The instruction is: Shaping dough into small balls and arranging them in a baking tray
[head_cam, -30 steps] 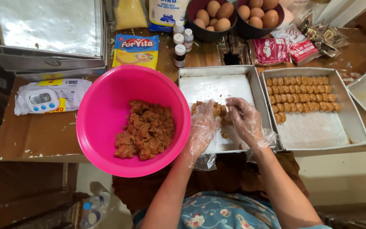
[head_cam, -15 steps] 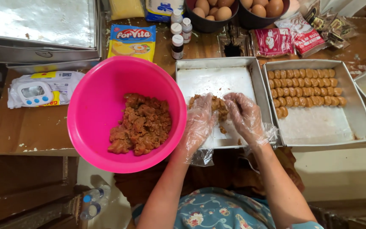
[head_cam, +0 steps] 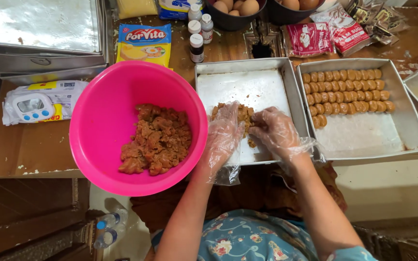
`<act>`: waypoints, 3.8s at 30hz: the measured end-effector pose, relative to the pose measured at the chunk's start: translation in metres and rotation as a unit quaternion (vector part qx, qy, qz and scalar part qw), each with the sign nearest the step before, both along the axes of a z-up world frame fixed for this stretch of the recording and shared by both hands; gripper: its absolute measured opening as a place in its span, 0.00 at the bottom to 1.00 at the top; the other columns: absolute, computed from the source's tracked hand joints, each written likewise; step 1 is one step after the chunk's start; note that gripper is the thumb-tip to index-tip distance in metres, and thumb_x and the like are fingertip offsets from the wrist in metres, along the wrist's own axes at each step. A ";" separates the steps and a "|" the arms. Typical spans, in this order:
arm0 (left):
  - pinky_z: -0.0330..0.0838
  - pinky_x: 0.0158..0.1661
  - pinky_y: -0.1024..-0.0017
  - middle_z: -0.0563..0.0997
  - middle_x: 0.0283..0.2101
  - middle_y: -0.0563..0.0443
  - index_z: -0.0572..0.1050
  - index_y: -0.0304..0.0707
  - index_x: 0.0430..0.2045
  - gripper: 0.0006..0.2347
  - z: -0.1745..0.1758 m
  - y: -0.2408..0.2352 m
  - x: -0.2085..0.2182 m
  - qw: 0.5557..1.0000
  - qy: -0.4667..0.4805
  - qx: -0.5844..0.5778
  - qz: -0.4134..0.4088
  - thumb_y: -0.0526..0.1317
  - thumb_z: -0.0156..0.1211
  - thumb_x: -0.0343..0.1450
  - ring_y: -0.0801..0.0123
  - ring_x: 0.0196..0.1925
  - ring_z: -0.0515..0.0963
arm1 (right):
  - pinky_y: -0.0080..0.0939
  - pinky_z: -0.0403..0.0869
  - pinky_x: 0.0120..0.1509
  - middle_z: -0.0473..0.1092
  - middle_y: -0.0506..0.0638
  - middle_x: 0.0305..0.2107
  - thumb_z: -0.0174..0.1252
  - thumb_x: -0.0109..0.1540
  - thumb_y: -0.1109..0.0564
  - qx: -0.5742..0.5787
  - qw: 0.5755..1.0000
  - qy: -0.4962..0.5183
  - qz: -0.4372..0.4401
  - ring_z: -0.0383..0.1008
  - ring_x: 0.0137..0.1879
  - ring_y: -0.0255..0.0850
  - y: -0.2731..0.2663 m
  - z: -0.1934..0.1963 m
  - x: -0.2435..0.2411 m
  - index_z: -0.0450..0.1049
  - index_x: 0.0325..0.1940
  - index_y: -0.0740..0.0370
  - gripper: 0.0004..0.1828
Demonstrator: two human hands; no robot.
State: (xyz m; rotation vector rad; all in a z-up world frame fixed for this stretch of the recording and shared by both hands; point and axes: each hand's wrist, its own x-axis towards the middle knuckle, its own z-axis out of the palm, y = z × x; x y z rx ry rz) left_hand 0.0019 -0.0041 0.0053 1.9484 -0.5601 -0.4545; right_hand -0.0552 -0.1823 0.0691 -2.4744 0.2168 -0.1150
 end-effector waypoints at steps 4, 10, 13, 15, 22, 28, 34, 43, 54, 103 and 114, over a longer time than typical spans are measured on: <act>0.50 0.67 0.45 0.58 0.73 0.50 0.46 0.47 0.74 0.30 0.001 0.000 -0.001 1.000 0.016 -0.020 -0.003 0.55 0.35 0.76 0.58 0.74 0.58 | 0.59 0.77 0.54 0.75 0.57 0.39 0.73 0.53 0.54 -0.068 0.997 -0.014 0.035 0.77 0.49 0.58 -0.012 -0.019 0.008 0.80 0.46 0.52 0.18; 0.48 0.68 0.45 0.56 0.74 0.51 0.45 0.48 0.75 0.30 0.005 -0.001 0.004 0.997 0.037 -0.067 0.001 0.55 0.34 0.76 0.59 0.75 0.56 | 0.57 0.77 0.50 0.72 0.50 0.33 0.68 0.54 0.49 -0.121 0.992 0.010 0.027 0.78 0.46 0.53 -0.005 -0.035 0.010 0.77 0.37 0.46 0.10; 0.47 0.68 0.46 0.56 0.74 0.52 0.44 0.49 0.75 0.30 0.005 0.003 0.001 0.995 0.053 -0.089 -0.006 0.55 0.33 0.76 0.60 0.75 0.55 | 0.55 0.77 0.54 0.72 0.50 0.34 0.66 0.55 0.47 -0.098 0.994 0.042 -0.003 0.78 0.49 0.51 -0.012 -0.047 0.014 0.75 0.40 0.46 0.11; 0.46 0.69 0.46 0.55 0.75 0.53 0.44 0.50 0.75 0.30 0.003 0.007 -0.004 0.991 0.070 -0.111 -0.015 0.55 0.33 0.76 0.60 0.76 0.54 | 0.55 0.77 0.53 0.73 0.51 0.32 0.64 0.56 0.50 -0.099 0.995 0.033 -0.005 0.78 0.46 0.52 -0.007 -0.029 0.011 0.76 0.40 0.48 0.09; 0.45 0.69 0.46 0.53 0.76 0.54 0.42 0.51 0.75 0.30 0.006 0.006 -0.004 0.982 0.097 -0.157 -0.043 0.55 0.32 0.76 0.61 0.77 0.52 | 0.55 0.76 0.48 0.76 0.52 0.23 0.57 0.58 0.57 0.061 0.995 -0.070 -0.034 0.79 0.42 0.53 -0.015 -0.007 0.005 0.79 0.42 0.52 0.10; 0.43 0.70 0.47 0.51 0.77 0.56 0.41 0.52 0.76 0.30 0.007 0.009 -0.006 0.974 0.115 -0.192 -0.035 0.56 0.31 0.77 0.62 0.77 0.50 | 0.57 0.71 0.51 0.73 0.61 0.28 0.56 0.69 0.43 0.138 0.975 -0.143 -0.104 0.75 0.42 0.57 -0.016 0.000 0.002 0.79 0.35 0.55 0.17; 0.41 0.71 0.47 0.49 0.78 0.57 0.40 0.53 0.76 0.30 0.008 0.007 -0.006 0.963 0.140 -0.228 -0.027 0.56 0.30 0.77 0.63 0.78 0.48 | 0.51 0.70 0.41 0.67 0.58 0.15 0.46 0.75 0.45 0.175 0.963 -0.162 -0.128 0.69 0.29 0.50 -0.024 -0.015 -0.001 0.69 0.20 0.61 0.31; 0.37 0.72 0.47 0.46 0.79 0.60 0.38 0.54 0.76 0.30 -0.026 -0.001 0.005 0.998 0.001 -0.058 -0.035 0.56 0.28 0.77 0.66 0.79 0.45 | 0.44 0.77 0.41 0.68 0.58 0.39 0.51 0.67 0.65 0.323 0.932 -0.162 0.015 0.75 0.38 0.42 -0.013 0.005 -0.005 0.63 0.68 0.69 0.24; 0.45 0.69 0.44 0.53 0.76 0.54 0.41 0.51 0.75 0.31 -0.029 -0.010 0.007 0.931 -0.244 0.268 -0.038 0.56 0.35 0.76 0.64 0.77 0.52 | 0.53 0.73 0.51 0.75 0.59 0.35 0.46 0.75 0.44 0.114 0.966 -0.197 -0.124 0.74 0.40 0.53 -0.015 0.011 -0.004 0.75 0.48 0.55 0.17; 0.53 0.70 0.65 0.59 0.75 0.55 0.47 0.58 0.76 0.26 0.044 0.008 -0.013 0.970 -0.167 -0.170 -0.053 0.48 0.35 0.78 0.73 0.73 0.61 | 0.51 0.84 0.43 0.74 0.58 0.37 0.66 0.59 0.64 0.407 0.911 -0.017 -0.064 0.79 0.38 0.45 -0.016 0.028 -0.008 0.73 0.56 0.72 0.21; 0.62 0.70 0.66 0.84 0.29 0.53 0.71 0.59 0.60 0.18 0.079 0.015 -0.013 0.929 -0.365 -0.051 -0.012 0.43 0.56 0.74 0.69 0.41 0.87 | 0.44 0.82 0.50 0.77 0.58 0.41 0.73 0.48 0.71 0.412 0.911 -0.013 0.010 0.80 0.45 0.45 0.017 0.048 -0.015 0.75 0.58 0.68 0.33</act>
